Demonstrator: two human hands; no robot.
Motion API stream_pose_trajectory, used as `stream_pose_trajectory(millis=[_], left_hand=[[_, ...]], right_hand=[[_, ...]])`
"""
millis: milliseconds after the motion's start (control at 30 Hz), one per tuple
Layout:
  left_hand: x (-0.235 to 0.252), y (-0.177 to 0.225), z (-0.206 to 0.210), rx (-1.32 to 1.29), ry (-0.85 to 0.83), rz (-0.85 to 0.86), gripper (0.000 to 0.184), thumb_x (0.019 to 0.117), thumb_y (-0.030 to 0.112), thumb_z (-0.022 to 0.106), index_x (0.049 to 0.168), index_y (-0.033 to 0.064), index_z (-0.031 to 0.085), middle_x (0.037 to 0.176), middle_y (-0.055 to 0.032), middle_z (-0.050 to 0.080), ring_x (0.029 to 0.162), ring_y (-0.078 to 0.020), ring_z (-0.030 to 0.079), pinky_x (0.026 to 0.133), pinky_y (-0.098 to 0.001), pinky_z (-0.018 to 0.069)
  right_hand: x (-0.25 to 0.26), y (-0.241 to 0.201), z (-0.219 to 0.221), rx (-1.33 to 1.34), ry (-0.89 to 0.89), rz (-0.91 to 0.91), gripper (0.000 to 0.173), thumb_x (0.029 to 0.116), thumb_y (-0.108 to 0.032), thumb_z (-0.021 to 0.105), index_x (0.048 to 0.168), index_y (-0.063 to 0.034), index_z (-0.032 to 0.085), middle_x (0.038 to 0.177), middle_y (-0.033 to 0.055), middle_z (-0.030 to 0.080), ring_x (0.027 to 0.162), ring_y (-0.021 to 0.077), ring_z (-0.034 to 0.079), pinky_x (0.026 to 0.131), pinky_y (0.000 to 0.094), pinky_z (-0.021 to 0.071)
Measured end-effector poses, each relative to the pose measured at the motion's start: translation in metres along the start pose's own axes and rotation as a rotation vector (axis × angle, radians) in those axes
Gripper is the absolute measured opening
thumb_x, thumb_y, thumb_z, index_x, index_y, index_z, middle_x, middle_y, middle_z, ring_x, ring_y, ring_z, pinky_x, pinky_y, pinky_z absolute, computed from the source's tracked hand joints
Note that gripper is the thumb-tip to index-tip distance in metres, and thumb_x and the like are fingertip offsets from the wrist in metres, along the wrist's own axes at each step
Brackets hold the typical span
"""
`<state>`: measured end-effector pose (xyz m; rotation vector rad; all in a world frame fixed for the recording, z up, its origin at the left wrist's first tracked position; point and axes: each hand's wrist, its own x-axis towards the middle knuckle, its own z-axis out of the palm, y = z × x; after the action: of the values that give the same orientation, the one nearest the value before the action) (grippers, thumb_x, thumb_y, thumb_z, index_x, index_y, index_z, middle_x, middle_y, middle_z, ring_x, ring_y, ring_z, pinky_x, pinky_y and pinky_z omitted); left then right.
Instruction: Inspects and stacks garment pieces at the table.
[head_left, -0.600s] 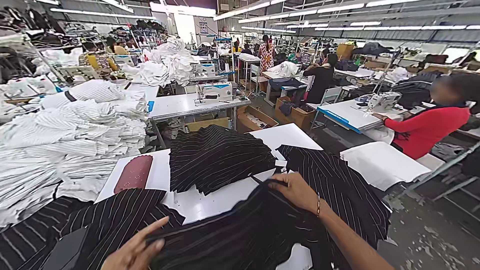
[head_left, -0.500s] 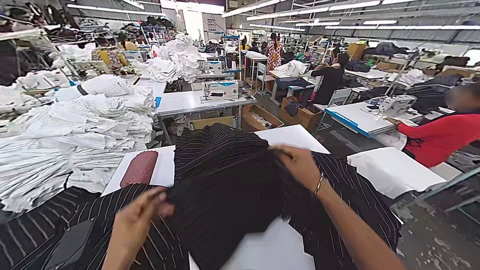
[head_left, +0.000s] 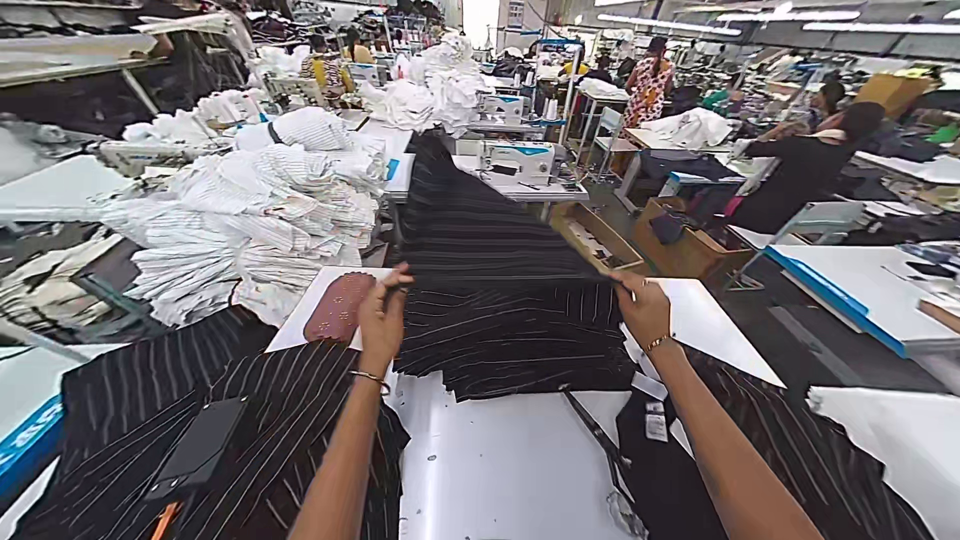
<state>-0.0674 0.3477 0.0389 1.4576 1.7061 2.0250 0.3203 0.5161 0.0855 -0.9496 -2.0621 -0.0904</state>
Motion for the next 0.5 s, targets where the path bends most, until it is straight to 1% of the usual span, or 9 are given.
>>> stream_pose_trajectory(millis=[67,133,200,267,300,333,400,467,500], left_hand=[[-0.034,-0.041,0.007,0.061,-0.028,-0.191,0.027,0.1014,0.001,0.048,0.118,-0.0120,0.065,0.132,-0.0250,0.064,0.130,-0.0284,0.058,0.111,-0.0410,0.0457],[-0.073,-0.067,0.010,0.134,0.012,-0.356,0.027,0.1030,0.006,0.051,0.119,-0.0100,0.067,0.135,-0.0268,0.062,0.133,-0.0330,0.056,0.114,-0.0449,0.0421],[-0.105,-0.073,0.012,0.145,0.149,-0.503,0.031,0.1045,0.011,0.051,0.121,-0.0113,0.065,0.135,-0.0283,0.061,0.131,-0.0353,0.057,0.112,-0.0467,0.0426],[-0.132,-0.066,0.012,0.025,0.256,-0.711,0.040,0.1070,0.017,0.049,0.134,-0.0132,0.052,0.137,-0.0295,0.056,0.128,-0.0328,0.056,0.109,-0.0437,0.0439],[-0.142,-0.062,0.014,-0.070,0.289,-0.816,0.045,0.1083,0.019,0.048,0.140,-0.0126,0.044,0.140,-0.0303,0.053,0.127,-0.0329,0.055,0.107,-0.0442,0.0445],[-0.149,-0.059,0.017,-0.174,0.306,-0.904,0.048,0.1095,0.022,0.045,0.144,-0.0113,0.039,0.142,-0.0305,0.050,0.129,-0.0330,0.054,0.107,-0.0442,0.0445],[-0.155,-0.053,0.024,-0.370,0.306,-1.016,0.052,0.1116,0.029,0.038,0.148,-0.0079,0.036,0.144,-0.0283,0.050,0.128,-0.0297,0.055,0.106,-0.0402,0.0453],[-0.146,-0.050,0.028,-0.524,0.283,-1.117,0.061,0.1115,0.043,0.033,0.149,-0.0050,0.035,0.142,-0.0251,0.052,0.124,-0.0274,0.057,0.102,-0.0391,0.0472],[-0.138,-0.049,0.030,-0.582,0.282,-1.152,0.067,0.1104,0.049,0.031,0.150,-0.0040,0.034,0.140,-0.0247,0.053,0.122,-0.0275,0.058,0.100,-0.0393,0.0483]], right_hand=[[-0.030,0.021,0.023,-0.035,-0.253,0.069,0.031,0.1011,-0.003,0.051,0.117,-0.0067,0.077,0.113,0.0189,0.076,0.104,0.0434,0.072,0.094,0.0652,0.0509],[-0.056,0.035,0.033,-0.029,-0.357,0.145,0.030,0.1016,-0.002,0.052,0.119,-0.0049,0.076,0.113,0.0212,0.075,0.105,0.0449,0.072,0.094,0.0663,0.0506],[-0.068,0.040,0.032,-0.023,-0.353,0.254,0.029,0.1014,0.000,0.051,0.119,-0.0016,0.075,0.117,0.0242,0.073,0.111,0.0454,0.069,0.098,0.0647,0.0493],[-0.068,0.035,0.022,-0.026,-0.308,0.351,0.033,0.0976,0.007,0.049,0.123,0.0033,0.070,0.131,0.0271,0.065,0.126,0.0458,0.060,0.108,0.0631,0.0435],[-0.064,0.030,0.019,-0.023,-0.237,0.354,0.035,0.0959,0.008,0.048,0.125,0.0057,0.067,0.137,0.0286,0.061,0.131,0.0464,0.056,0.110,0.0626,0.0414],[-0.057,0.023,0.018,-0.016,-0.151,0.318,0.036,0.0954,0.005,0.047,0.125,0.0070,0.066,0.139,0.0292,0.059,0.133,0.0468,0.055,0.110,0.0619,0.0414],[-0.036,-0.005,0.019,0.040,-0.047,0.192,0.035,0.0996,-0.006,0.050,0.128,0.0086,0.064,0.139,0.0291,0.059,0.132,0.0455,0.056,0.108,0.0581,0.0448],[-0.014,-0.046,0.030,0.116,-0.087,0.066,0.040,0.1027,-0.019,0.053,0.132,0.0066,0.062,0.140,0.0253,0.060,0.132,0.0410,0.057,0.109,0.0544,0.0465],[-0.005,-0.065,0.039,0.151,-0.137,-0.003,0.043,0.1029,-0.025,0.055,0.133,0.0036,0.063,0.142,0.0221,0.060,0.133,0.0381,0.057,0.110,0.0535,0.0465]])
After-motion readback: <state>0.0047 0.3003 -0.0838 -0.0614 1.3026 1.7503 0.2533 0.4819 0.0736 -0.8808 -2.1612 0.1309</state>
